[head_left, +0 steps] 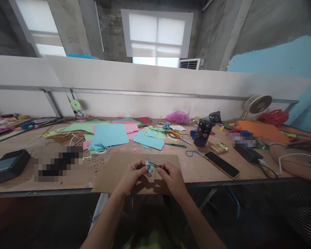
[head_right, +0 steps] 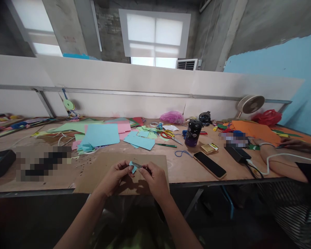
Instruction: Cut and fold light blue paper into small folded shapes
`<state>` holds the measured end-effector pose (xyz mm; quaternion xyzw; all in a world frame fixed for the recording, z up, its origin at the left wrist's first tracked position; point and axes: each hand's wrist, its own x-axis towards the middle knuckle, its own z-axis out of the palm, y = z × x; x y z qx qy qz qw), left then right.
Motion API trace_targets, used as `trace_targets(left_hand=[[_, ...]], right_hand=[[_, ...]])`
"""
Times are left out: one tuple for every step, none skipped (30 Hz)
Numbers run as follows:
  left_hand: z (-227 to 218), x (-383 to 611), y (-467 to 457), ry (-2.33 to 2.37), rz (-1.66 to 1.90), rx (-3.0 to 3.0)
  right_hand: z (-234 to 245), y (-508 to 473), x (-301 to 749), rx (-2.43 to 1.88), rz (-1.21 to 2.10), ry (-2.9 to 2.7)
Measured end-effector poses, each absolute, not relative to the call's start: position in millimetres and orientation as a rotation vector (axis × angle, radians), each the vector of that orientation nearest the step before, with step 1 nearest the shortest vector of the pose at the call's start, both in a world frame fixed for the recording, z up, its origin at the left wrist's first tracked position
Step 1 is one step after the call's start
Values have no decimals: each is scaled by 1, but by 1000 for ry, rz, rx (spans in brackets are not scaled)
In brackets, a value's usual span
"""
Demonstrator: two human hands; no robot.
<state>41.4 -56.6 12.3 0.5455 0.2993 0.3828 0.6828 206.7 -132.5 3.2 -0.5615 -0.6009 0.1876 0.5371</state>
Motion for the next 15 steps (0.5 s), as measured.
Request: trace_targets(left_hand=[[12, 41, -57, 671, 859, 1226], [12, 42, -57, 671, 858, 1227], [12, 41, -57, 671, 855, 1226], [11, 41, -57, 671, 850, 1226], [11, 41, -57, 670, 844, 1227], [11, 41, -57, 670, 837, 1228], [10, 41, -57, 670, 828, 1228], [10, 41, -57, 668, 821, 1230], [10, 41, -57, 667, 818, 1231], [10, 41, -57, 663, 821, 1233], [10, 40, -57, 656, 829, 1236], [10, 40, -56, 647, 839, 1242], [10, 40, -56, 638, 853, 1250], [10, 40, -56, 631, 869, 1258], [10, 40, -55, 627, 887, 1262]], right_hand=[[4, -133, 207, -1336, 449, -1431], [4, -133, 207, -1336, 449, -1431], [4, -133, 206, -1336, 448, -1431], [5, -134, 206, -1338, 444, -1430], [5, -134, 206, -1339, 439, -1429], [5, -134, 206, -1339, 435, -1429], [5, -134, 206, -1338, 432, -1428], [5, -134, 206, -1334, 431, -1429], [4, -133, 206, -1329, 436, -1429], [4, -133, 206, -1323, 443, -1425], [4, -133, 206, -1317, 454, -1416], [3, -132, 207, -1313, 463, -1402], [3, -132, 207, -1313, 472, -1384], [3, -131, 208, -1316, 477, -1361], [3, -131, 209, -1323, 478, -1341]])
